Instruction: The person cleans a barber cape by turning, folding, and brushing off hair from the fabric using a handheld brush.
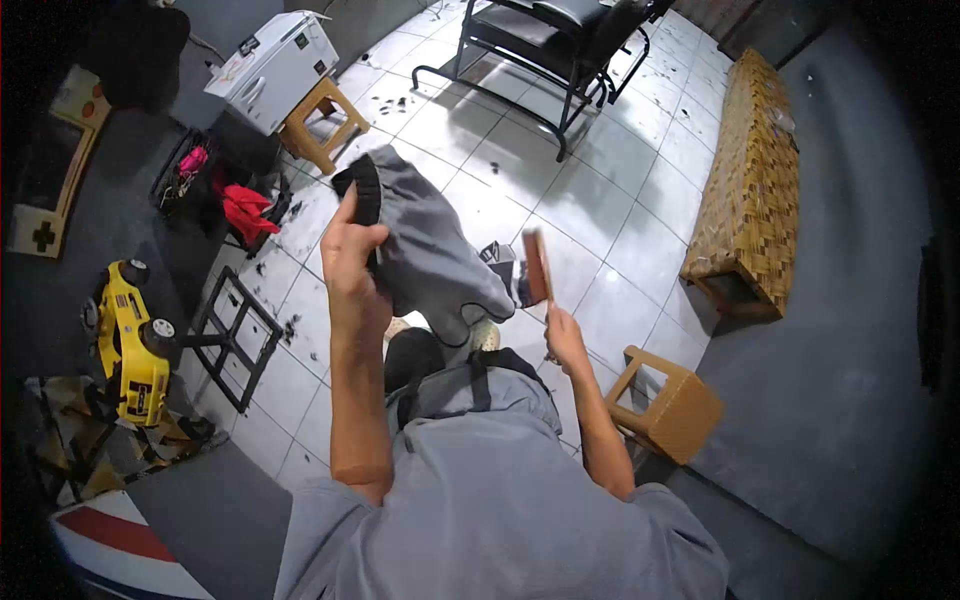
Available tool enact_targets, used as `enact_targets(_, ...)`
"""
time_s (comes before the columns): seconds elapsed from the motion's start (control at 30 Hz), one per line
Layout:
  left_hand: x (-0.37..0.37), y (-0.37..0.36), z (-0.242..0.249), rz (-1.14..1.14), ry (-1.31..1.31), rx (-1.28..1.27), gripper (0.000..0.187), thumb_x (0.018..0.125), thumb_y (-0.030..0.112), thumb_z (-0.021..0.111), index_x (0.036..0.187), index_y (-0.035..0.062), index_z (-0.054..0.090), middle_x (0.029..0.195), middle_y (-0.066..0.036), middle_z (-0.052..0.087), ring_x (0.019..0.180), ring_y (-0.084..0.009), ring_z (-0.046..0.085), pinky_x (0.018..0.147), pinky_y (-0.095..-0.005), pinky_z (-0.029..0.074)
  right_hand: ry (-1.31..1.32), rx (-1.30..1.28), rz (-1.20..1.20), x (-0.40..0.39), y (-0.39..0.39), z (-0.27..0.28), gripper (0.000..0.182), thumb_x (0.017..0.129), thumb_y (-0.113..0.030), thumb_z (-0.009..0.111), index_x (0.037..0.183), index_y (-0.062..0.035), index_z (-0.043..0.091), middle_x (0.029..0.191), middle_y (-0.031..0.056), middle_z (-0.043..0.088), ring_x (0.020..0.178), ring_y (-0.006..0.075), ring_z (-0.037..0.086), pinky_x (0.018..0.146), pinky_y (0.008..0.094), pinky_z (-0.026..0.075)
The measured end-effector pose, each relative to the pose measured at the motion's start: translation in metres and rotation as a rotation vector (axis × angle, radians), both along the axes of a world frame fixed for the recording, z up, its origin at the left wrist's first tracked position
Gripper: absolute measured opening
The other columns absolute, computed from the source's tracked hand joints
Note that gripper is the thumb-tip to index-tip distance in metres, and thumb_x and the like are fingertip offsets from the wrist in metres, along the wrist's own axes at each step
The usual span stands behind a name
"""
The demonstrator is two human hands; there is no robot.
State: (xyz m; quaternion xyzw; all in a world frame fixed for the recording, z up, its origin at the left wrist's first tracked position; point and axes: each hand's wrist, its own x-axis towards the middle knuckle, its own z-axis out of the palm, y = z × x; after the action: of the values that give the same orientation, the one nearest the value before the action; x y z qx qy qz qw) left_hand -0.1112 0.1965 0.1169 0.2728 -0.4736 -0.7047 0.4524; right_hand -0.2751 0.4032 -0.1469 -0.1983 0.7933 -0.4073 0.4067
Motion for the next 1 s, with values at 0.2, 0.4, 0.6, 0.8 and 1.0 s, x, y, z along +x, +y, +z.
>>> enact_targets(0.2,0.003,0.01,-0.024,-0.064,0.016,0.25,0.063,0.071,0.01,0.036,0.131,-0.0065,0.031,0.108,-0.013,0.055,0.089,-0.0192,0.057,0.083,-0.0302,0.046,-0.478,-0.806,-0.072,0.028,-0.056,0.172,0.04,0.094,-0.045,0.033,0.082,-0.0077,0.041,0.055,-0.0024,0.037,0.04,0.0056,0.031,0.036,0.0215,0.028)
enact_targets(0.4,0.018,0.017,-0.028,0.001,-0.245,0.034,0.069,0.07,0.01,0.037,0.135,-0.0073,0.023,0.119,-0.012,0.049,0.099,-0.0171,0.051,0.084,-0.024,0.041,0.12,-0.575,0.398,0.075,-0.08,0.072,0.037,0.094,-0.038,0.034,0.09,-0.0031,0.047,0.066,0.0181,0.055,0.06,0.0342,0.054,0.056,0.0401,0.043)
enact_targets(0.6,0.045,0.0,-0.007,0.201,-0.103,-0.021,0.077,0.059,0.013,0.038,0.133,-0.0081,0.025,0.12,-0.018,0.047,0.103,-0.0239,0.051,0.093,-0.0301,0.038,0.351,0.385,0.89,0.041,0.036,-0.126,0.04,0.092,-0.032,0.031,0.098,-0.0012,0.057,0.092,0.0226,0.061,0.086,0.0408,0.057,0.073,0.0507,0.045)
enact_targets(0.8,0.063,-0.008,0.002,0.157,-0.15,-0.082,0.081,0.057,0.013,0.04,0.133,-0.0085,0.024,0.119,-0.018,0.047,0.102,-0.0216,0.051,0.092,-0.0281,0.038,0.226,0.233,0.251,0.041,0.032,-0.083,0.047,0.093,-0.039,0.033,0.072,-0.0017,0.054,0.065,0.0174,0.056,0.059,0.0304,0.056,0.054,0.0407,0.044)
enact_targets(1.0,0.096,-0.004,0.008,-0.322,-0.295,-0.283,0.072,0.062,-0.001,0.039,0.132,-0.0101,0.02,0.107,-0.01,0.05,0.089,-0.0102,0.048,0.076,-0.0178,0.037,-0.547,-0.68,0.115,0.107,-0.091,0.156,0.042,0.094,-0.047,0.033,0.078,-0.0087,0.043,0.054,-0.0028,0.035,0.041,0.0059,0.029,0.036,0.021,0.025)
